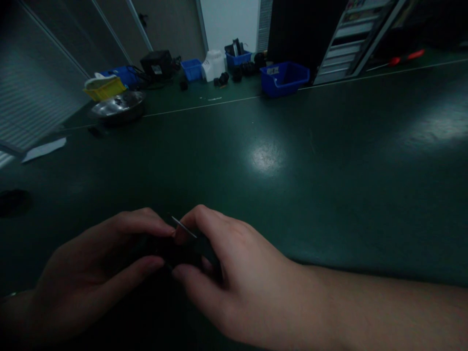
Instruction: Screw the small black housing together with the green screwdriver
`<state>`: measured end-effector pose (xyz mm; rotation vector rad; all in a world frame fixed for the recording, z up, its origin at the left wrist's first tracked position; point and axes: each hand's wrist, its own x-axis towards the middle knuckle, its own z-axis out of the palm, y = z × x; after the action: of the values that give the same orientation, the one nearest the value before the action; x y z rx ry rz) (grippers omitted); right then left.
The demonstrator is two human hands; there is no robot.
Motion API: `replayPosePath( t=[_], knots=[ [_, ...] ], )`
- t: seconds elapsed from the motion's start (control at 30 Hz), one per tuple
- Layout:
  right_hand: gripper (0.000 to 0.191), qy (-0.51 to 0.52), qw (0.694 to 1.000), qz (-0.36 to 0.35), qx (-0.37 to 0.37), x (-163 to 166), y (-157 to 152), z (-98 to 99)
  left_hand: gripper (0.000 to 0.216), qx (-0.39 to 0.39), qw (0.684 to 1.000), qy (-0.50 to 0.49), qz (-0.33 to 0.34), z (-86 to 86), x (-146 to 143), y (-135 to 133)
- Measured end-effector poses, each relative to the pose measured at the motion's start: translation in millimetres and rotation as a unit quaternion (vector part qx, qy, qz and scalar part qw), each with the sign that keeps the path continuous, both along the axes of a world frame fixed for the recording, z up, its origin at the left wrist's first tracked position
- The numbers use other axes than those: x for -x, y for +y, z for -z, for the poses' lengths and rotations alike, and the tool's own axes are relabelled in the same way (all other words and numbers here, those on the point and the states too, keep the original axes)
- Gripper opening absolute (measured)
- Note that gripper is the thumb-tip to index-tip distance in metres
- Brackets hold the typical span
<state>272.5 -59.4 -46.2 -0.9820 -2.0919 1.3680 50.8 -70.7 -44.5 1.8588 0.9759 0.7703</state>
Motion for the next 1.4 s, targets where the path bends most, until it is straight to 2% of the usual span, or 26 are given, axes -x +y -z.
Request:
replayPosePath(
  t=[0.13, 0.37, 0.57, 1.0, 1.3, 1.4],
  knots=[
    [0.021, -0.001, 1.000, -0.015, 0.026, 0, 0, -2.6, 0.043, -0.024, 1.000, 0.000, 0.018, 0.3, 1, 0],
    [0.018, -0.019, 1.000, -0.012, -0.001, 4, -4, -0.5, 0.041, -0.044, 0.996, 0.028, 0.068, -0.2, 2, 0],
    [0.020, -0.022, 0.999, 0.003, -0.041, 5, -9, -1.9, 0.037, -0.071, 0.995, 0.045, 0.060, -3.5, -4, -3],
    [0.022, -0.032, 0.999, 0.012, -0.033, 9, -13, -9.7, 0.031, -0.080, 0.994, 0.046, 0.062, -10.7, -7, -3],
    [0.014, -0.020, 0.998, 0.039, -0.033, 10, -10, -13.4, 0.039, -0.021, 0.999, -0.004, 0.033, -7.9, -7, -7],
    [0.008, -0.014, 0.998, 0.046, -0.030, 12, -8, -15.6, 0.038, 0.023, 0.999, -0.029, 0.005, -8.0, -7, -7]
  ],
)
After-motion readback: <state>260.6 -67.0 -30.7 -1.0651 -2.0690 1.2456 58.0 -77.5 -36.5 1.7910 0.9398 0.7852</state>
